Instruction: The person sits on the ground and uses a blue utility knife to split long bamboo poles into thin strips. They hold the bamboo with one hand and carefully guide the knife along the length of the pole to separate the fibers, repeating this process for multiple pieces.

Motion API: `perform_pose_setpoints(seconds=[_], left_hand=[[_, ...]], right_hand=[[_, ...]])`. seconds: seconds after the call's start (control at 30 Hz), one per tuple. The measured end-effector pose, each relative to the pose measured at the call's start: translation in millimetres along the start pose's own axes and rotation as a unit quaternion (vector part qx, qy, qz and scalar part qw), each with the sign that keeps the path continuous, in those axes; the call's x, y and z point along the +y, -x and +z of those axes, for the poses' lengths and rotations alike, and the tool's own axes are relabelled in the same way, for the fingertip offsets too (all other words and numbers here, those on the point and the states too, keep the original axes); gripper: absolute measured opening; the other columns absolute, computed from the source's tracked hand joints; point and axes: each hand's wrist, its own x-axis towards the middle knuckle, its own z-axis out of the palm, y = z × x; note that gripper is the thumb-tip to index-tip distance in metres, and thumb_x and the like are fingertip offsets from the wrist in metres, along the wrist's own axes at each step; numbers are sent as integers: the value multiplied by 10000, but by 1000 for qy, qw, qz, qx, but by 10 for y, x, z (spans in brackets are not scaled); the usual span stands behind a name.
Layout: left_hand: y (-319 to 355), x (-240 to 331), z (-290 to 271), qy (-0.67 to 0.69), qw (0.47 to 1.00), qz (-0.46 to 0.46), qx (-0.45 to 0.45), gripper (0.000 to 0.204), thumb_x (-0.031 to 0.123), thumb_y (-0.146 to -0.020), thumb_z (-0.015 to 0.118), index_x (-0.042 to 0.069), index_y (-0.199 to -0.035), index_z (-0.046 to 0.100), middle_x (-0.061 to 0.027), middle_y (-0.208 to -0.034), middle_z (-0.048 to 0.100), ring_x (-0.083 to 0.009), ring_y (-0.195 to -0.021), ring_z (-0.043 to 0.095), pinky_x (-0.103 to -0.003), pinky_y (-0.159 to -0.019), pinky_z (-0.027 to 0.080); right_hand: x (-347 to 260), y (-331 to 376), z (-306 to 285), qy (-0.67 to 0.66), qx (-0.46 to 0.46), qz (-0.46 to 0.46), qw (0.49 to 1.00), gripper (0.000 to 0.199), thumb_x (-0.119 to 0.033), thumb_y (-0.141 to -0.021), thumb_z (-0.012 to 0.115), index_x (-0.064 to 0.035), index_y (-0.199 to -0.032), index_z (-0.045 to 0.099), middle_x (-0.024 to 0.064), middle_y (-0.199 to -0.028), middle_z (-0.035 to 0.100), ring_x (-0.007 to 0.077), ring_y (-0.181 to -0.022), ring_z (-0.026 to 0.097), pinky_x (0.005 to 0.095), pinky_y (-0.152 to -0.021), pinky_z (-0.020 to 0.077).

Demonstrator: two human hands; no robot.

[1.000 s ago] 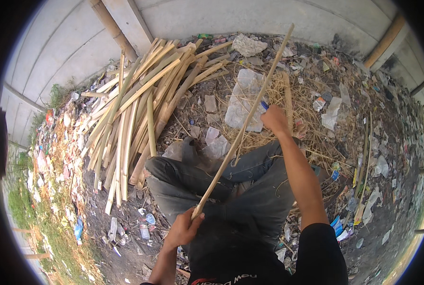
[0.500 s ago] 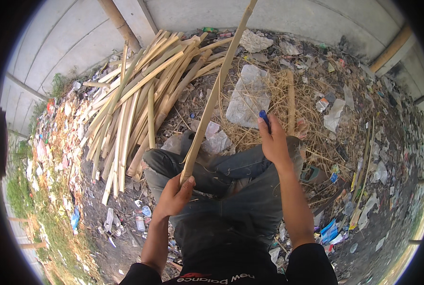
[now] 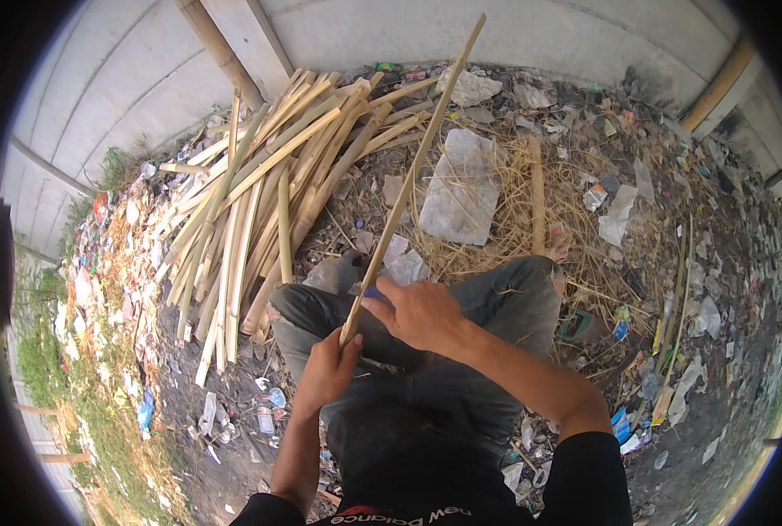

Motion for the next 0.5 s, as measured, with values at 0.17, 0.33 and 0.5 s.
perform_pose_setpoints(seconds=[0.17,0.33,0.5], left_hand=[[119,-123,12,-31,999,-2,-16,324,255,-1087,587,-64,-1038,613,-294,-763,664,-519,-774,681,-536,-678,494],[493,-416,-105,-95,993,7,-76,313,266,-1071,629,-43,-1020,638,-242,-716,647,-431,-688,674,-488,-633,479],[889,-680,-350,-121,990,16,-64,310,285,-1024,705,-14,-975,638,-238,-692,636,-472,-695,672,-516,-618,482]], right_hand=[[465,-270,-117,25,55,32,998,451,-486,-1086,550,-56,-1103,685,221,-683,683,481,-694,692,572,-640,535],[1632,-560,-711,-26,202,212,956,534,-495,-1128,476,-6,-1115,692,224,-800,674,412,-770,678,542,-712,491],[2692,-351,-1505,52,360,296,883,603,-529,-1121,464,19,-1161,713,253,-964,693,433,-902,656,519,-833,488]])
